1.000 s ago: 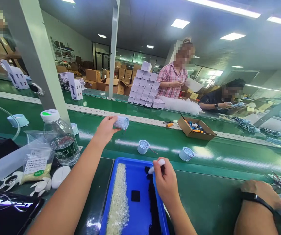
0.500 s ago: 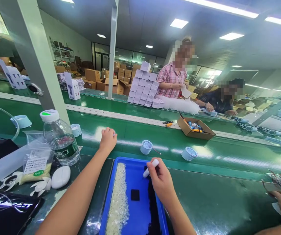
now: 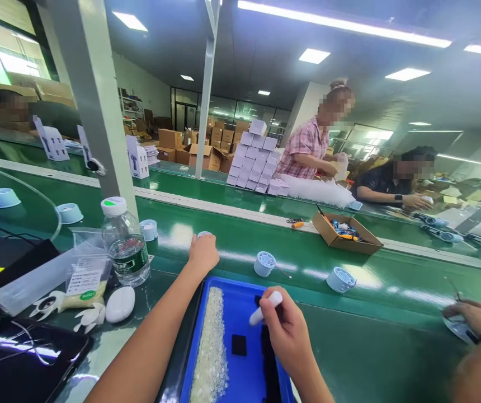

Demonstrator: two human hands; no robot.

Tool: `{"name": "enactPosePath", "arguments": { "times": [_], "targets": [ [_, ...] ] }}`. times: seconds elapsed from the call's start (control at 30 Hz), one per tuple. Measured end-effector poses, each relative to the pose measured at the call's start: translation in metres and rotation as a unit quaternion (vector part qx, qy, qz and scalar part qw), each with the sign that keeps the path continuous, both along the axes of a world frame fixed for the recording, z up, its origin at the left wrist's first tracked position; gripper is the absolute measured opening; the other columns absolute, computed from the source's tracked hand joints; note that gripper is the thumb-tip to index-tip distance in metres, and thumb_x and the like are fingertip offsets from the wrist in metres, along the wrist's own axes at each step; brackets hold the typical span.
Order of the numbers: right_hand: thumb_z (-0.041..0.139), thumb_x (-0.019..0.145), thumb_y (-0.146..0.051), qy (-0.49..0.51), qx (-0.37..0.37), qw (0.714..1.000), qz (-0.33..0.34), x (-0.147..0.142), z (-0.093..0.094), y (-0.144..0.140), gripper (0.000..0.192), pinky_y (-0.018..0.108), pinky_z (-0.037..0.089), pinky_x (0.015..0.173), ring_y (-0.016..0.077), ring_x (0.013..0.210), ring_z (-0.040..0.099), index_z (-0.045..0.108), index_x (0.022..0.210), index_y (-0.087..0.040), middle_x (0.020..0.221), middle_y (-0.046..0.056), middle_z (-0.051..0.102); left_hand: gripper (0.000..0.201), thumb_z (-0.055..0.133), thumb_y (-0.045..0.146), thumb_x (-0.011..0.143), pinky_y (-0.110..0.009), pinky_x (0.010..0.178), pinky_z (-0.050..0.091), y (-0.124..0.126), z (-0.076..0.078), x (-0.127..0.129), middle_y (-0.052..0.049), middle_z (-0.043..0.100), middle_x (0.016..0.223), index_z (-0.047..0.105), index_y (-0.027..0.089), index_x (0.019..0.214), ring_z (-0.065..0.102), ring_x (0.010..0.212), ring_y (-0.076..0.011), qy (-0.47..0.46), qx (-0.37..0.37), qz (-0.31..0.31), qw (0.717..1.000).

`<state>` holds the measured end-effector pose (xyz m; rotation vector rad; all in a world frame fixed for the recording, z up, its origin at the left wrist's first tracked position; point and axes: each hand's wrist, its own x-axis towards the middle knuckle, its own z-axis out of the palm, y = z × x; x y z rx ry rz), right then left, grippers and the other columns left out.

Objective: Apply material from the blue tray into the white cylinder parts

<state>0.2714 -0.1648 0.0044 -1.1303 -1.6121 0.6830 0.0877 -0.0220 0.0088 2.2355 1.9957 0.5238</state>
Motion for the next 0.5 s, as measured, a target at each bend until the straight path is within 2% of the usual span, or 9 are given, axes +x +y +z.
{"name": "enactPosePath", "arguments": {
  "times": [0.07, 0.17, 0.27, 0.37, 0.43, 0.5],
  "targets": [
    [0.045, 0.09, -0.039, -0.024, -0.028, 0.998, 0.045, -0.003, 0.0, -0.002, 0.025, 0.021, 0.034, 0.053, 0.0107, 0.056, 0.04, 0.047, 0.074, -0.02, 0.063, -0.004, 0.043, 0.028, 0.05, 0.012, 0.074, -0.049, 0.104, 0.022, 0.003, -0.001, -0.009, -0.016, 0.062, 0.106, 0.059, 0.011, 0.1, 0.055, 0.102, -0.0288, -0.028, 0.013, -0.023, 0.999],
    [0.048, 0.089, -0.04, -0.053, -0.053, 0.993, 0.089, -0.007, -0.004, -0.002, 0.028, 0.021, 0.034, 0.054, 0.0108, 0.058, 0.04, 0.048, 0.07, -0.019, 0.063, -0.003, 0.043, 0.019, 0.051, 0.012, 0.073, -0.044, 0.097, 0.032, 0.008, -0.007, -0.02, -0.008, 0.062, 0.095, 0.059, 0.018, 0.089, 0.056, 0.093, -0.0238, -0.083, 0.034, -0.051, 0.995],
    [0.048, 0.088, -0.043, 0.012, -0.051, 0.996, 0.075, -0.009, -0.009, 0.001, 0.028, 0.021, 0.036, 0.054, 0.0107, 0.057, 0.041, 0.05, 0.073, -0.019, 0.064, -0.003, 0.042, 0.014, 0.053, 0.01, 0.069, -0.036, 0.086, 0.04, 0.014, -0.016, -0.023, -0.005, 0.058, 0.088, 0.056, 0.019, 0.079, 0.053, 0.088, -0.021, -0.155, 0.059, -0.058, 0.985],
    [0.051, 0.085, -0.048, 0.111, -0.066, 0.991, 0.045, -0.007, -0.011, 0.006, 0.031, 0.02, 0.038, 0.049, 0.0099, 0.053, 0.042, 0.051, 0.076, -0.019, 0.062, -0.004, 0.041, 0.015, 0.057, 0.008, 0.063, -0.036, 0.085, 0.039, 0.02, -0.022, -0.024, -0.005, 0.053, 0.087, 0.053, 0.019, 0.071, 0.05, 0.091, -0.0214, -0.239, 0.085, -0.036, 0.967],
    [0.052, 0.084, -0.05, 0.174, -0.066, 0.982, 0.017, -0.005, -0.009, 0.009, 0.032, 0.02, 0.04, 0.047, 0.0096, 0.05, 0.043, 0.052, 0.075, -0.019, 0.06, -0.004, 0.042, 0.014, 0.06, 0.01, 0.061, -0.036, 0.083, 0.04, 0.023, -0.02, -0.026, -0.004, 0.052, 0.083, 0.052, 0.018, 0.068, 0.051, 0.088, -0.0215, -0.302, 0.083, -0.017, 0.95],
    [0.053, 0.083, -0.051, 0.23, -0.053, 0.972, -0.007, -0.004, -0.006, 0.011, 0.033, 0.021, 0.042, 0.049, 0.01, 0.05, 0.046, 0.053, 0.076, -0.019, 0.06, -0.004, 0.046, 0.009, 0.061, 0.018, 0.066, -0.035, 0.075, 0.044, 0.023, -0.011, -0.028, -0.004, 0.054, 0.077, 0.053, 0.017, 0.069, 0.055, 0.079, -0.0201, -0.36, 0.063, -0.012, 0.931]
  ]
}}
